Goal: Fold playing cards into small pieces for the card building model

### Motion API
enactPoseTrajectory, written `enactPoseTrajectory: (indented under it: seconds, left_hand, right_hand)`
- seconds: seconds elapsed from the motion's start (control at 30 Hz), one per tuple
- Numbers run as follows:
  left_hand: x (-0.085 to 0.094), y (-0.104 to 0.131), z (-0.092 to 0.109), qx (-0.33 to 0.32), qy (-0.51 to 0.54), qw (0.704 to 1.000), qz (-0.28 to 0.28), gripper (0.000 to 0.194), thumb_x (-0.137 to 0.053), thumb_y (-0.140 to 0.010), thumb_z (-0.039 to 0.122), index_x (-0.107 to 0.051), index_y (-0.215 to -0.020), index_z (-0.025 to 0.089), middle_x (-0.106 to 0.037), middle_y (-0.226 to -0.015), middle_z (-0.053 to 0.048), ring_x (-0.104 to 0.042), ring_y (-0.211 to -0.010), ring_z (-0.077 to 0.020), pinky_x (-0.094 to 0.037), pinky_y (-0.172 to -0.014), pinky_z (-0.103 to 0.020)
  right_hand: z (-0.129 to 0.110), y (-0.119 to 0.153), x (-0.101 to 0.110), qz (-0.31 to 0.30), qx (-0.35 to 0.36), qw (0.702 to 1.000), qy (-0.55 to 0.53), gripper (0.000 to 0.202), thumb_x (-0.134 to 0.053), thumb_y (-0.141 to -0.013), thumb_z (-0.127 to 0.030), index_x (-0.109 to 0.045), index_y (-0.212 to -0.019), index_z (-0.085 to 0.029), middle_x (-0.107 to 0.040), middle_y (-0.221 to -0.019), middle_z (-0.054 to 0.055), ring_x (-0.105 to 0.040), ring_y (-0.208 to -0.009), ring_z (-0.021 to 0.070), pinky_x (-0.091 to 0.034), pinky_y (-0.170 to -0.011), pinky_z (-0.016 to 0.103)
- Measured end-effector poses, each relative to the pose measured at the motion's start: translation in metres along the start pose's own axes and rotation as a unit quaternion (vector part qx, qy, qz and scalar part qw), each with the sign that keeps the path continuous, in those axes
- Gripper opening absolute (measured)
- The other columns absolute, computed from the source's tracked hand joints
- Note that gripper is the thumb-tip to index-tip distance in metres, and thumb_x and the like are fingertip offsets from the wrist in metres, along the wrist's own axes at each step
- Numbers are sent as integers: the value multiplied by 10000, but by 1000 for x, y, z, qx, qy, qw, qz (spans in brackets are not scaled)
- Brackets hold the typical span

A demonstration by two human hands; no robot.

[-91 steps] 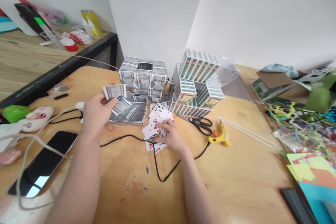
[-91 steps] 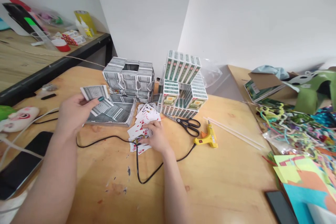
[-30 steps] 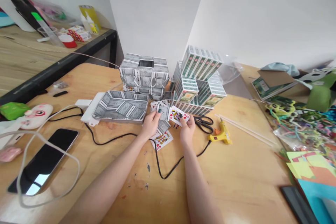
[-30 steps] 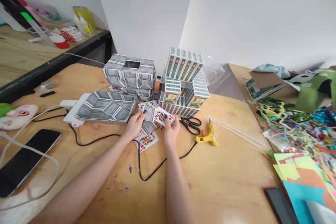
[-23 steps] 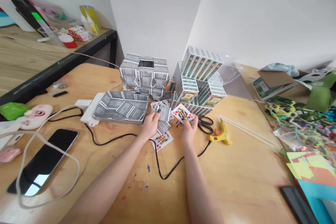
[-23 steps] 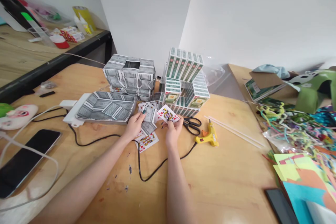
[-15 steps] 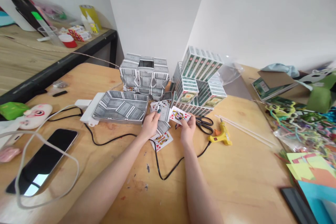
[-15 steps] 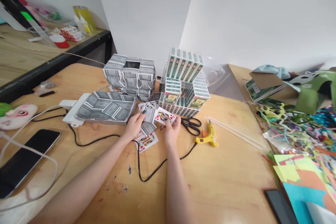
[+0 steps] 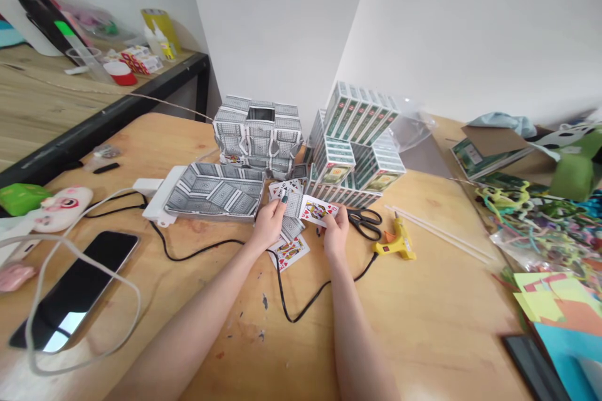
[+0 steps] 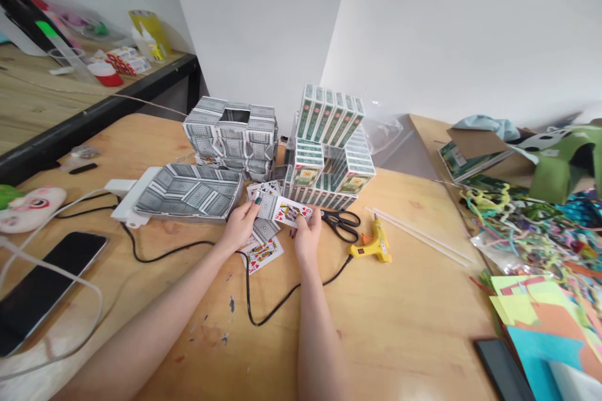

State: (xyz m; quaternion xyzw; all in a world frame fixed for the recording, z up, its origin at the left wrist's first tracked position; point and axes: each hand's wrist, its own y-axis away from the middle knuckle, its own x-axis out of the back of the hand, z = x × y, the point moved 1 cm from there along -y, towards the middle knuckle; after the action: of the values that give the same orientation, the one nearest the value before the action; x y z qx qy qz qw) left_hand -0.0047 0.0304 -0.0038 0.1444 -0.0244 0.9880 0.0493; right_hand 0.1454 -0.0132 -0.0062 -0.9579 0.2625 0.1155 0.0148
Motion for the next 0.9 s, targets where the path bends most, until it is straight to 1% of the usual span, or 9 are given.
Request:
enactPoseTrajectory:
  seconds: [0.23, 0.37, 0.47, 0.53, 0.6, 0.67, 0.73, 0.77, 0.9]
  left_hand:
    - [0, 1, 2, -9, -26, 1000, 5, 308, -432, -815, 365, -446, -576, 172, -414, -528, 30, -385, -556, -115, -287, -544, -237]
    - [1, 1, 2, -1, -23, 1000, 1, 224, -455, -803, 319, -462, -632, 174, -425, -540, 38, -393, -543, -114, -286, -542, -232]
    - [0, 1, 2, 10, -14, 1000, 10, 205, -455, -806, 314, -467, -655, 175, -444, -556, 38, -408, -551, -116, -295, -555, -230]
    - [0, 0, 1, 11, -4, 1000, 15, 213, -452, -811, 322, -477, -661, 173, -463, -570, 34, -426, -572, -121, -309, -572, -231]
    - [-1, -1, -1, 7, 12, 1000, 14, 216, -447, -816, 324, -488, -669, 171, -479, -584, 31, -441, -590, -124, -325, -587, -231]
    - [-2, -1, -3, 7, 26, 1000, 12, 220, -440, -818, 322, -490, -666, 171, -479, -581, 32, -445, -593, -124, -334, -590, -231]
    - [-2, -2, -6, 13, 37, 999, 13, 227, -433, -820, 326, -494, -666, 171, -480, -579, 31, -444, -588, -125, -335, -583, -232]
    - [-2, -2, -7, 15, 43, 999, 13, 230, -429, -821, 331, -498, -671, 170, -489, -585, 28, -447, -589, -126, -335, -580, -232]
    - [-3, -3, -10, 17, 56, 998, 14, 234, -423, -822, 341, -504, -687, 168, -517, -613, 16, -462, -606, -128, -340, -580, -231]
  right_hand:
    - [-3, 0, 1, -1, -1, 1000, 8, 98, -471, -641, -153, -466, -716, -216, -428, -520, -94, -321, -348, 55, -268, -330, 188]
    - [-2, -3, 3, -9, -9, 1000, -20, 92, -486, -631, -153, -496, -703, -210, -510, -534, -79, -427, -385, 82, -340, -380, 202]
    - [-1, -6, 7, 8, 10, 999, -39, 69, -531, -626, -171, -548, -687, -199, -634, -720, -20, -584, -609, 140, -449, -531, 251]
    - [0, -8, 10, 20, 46, 998, -23, 53, -556, -624, -182, -594, -661, -188, -663, -899, 29, -608, -826, 183, -477, -666, 297]
    - [0, -8, 11, 21, 68, 997, 7, 85, -559, -627, -181, -636, -662, -183, -660, -1002, 60, -590, -944, 208, -470, -757, 330]
    - [-1, -7, 10, 15, 51, 999, 10, 139, -553, -635, -179, -667, -714, -187, -675, -968, 61, -609, -912, 212, -475, -770, 353]
    - [-3, -5, 7, -9, 10, 999, -31, 191, -540, -646, -187, -676, -780, -190, -688, -863, 44, -638, -799, 206, -495, -742, 378]
    - [-4, -3, 6, -37, -9, 997, -65, 215, -523, -658, -200, -675, -809, -186, -687, -831, 42, -646, -760, 209, -505, -731, 395]
    - [-12, 3, 2, -107, -21, 983, -145, 336, -512, -610, -183, -663, -910, -176, -686, -877, 55, -654, -759, 230, -527, -727, 436]
